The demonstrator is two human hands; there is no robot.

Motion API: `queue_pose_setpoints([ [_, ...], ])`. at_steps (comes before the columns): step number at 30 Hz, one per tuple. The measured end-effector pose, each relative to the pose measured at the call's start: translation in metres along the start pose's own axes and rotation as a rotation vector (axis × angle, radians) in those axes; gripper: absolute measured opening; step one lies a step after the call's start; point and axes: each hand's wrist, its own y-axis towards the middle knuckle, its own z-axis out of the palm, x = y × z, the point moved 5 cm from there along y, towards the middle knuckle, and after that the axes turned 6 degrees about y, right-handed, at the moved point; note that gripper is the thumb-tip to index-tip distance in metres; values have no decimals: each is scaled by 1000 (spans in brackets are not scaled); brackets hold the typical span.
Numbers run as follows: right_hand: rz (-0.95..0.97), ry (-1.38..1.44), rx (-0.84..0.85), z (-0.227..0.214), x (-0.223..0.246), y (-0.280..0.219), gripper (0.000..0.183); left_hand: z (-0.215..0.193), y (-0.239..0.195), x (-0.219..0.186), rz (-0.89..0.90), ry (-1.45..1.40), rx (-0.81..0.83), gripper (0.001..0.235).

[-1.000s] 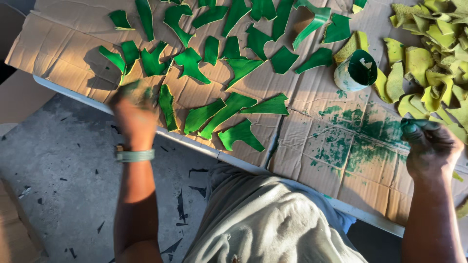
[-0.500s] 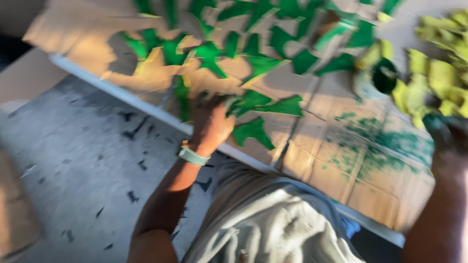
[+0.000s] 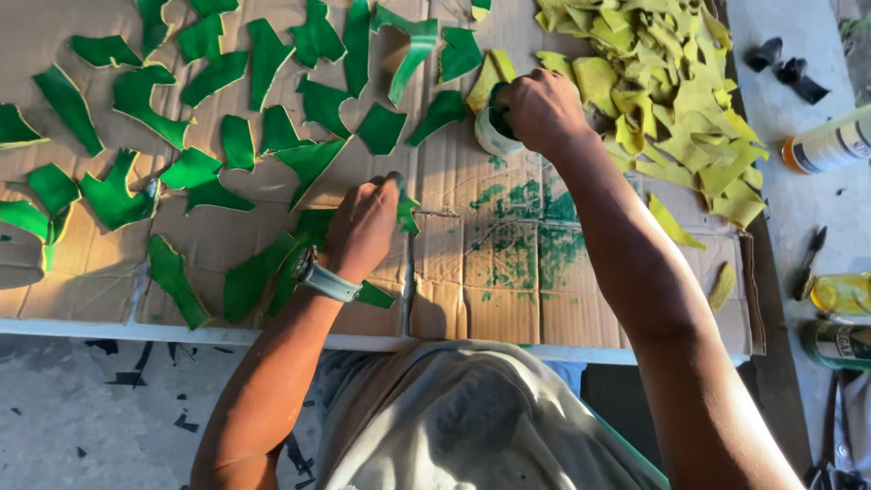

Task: The person repeatedly picks up yellow paper cutouts, applies green paint to their edges using a sponge, and places them on a cardboard surface. The person continues this process throughout the clip, handling each cutout one at a time.

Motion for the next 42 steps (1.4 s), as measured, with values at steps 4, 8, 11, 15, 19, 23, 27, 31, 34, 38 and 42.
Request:
queue_pose_setpoints([
  [4, -16, -36, -3, -13, -18, 1, 5, -20, 10, -44, 23, -602, 7, 40],
  [8, -158, 334, -392, -79, -28, -57, 14, 23, 40, -112, 220, -657, -68, 34],
  [11, -18, 463, -382, -104, -37, -121, 15, 57, 54, -124, 329, -541, -128, 40],
  [15, 51, 537, -274, -93, -22, -190, 18, 86, 55, -90, 217, -470, 55, 38],
  [19, 10, 722, -107, -45, 36, -239, 23, 87, 50, -86, 207, -382, 58, 33],
  [23, -84, 636, -115, -23, 68, -229, 21, 81, 54, -95, 269, -336, -27, 39],
  [27, -166, 370, -196, -30, 59, -189, 15, 90, 52, -90, 284, -250, -33, 37],
  [31, -83, 398, -181, -48, 45, -178, 16, 105, 59, -81, 207, -233, 70, 22],
  [34, -157, 525, -107, -47, 65, -194, 15, 105, 56, -79, 290, -213, -29, 38],
  [38, -206, 576, -118, -27, 79, -210, 13, 114, 52, -78, 277, -353, -53, 45],
  [42, -176, 470, -141, -1, 51, -165, 11, 113, 60, -68, 275, -414, -107, 40],
])
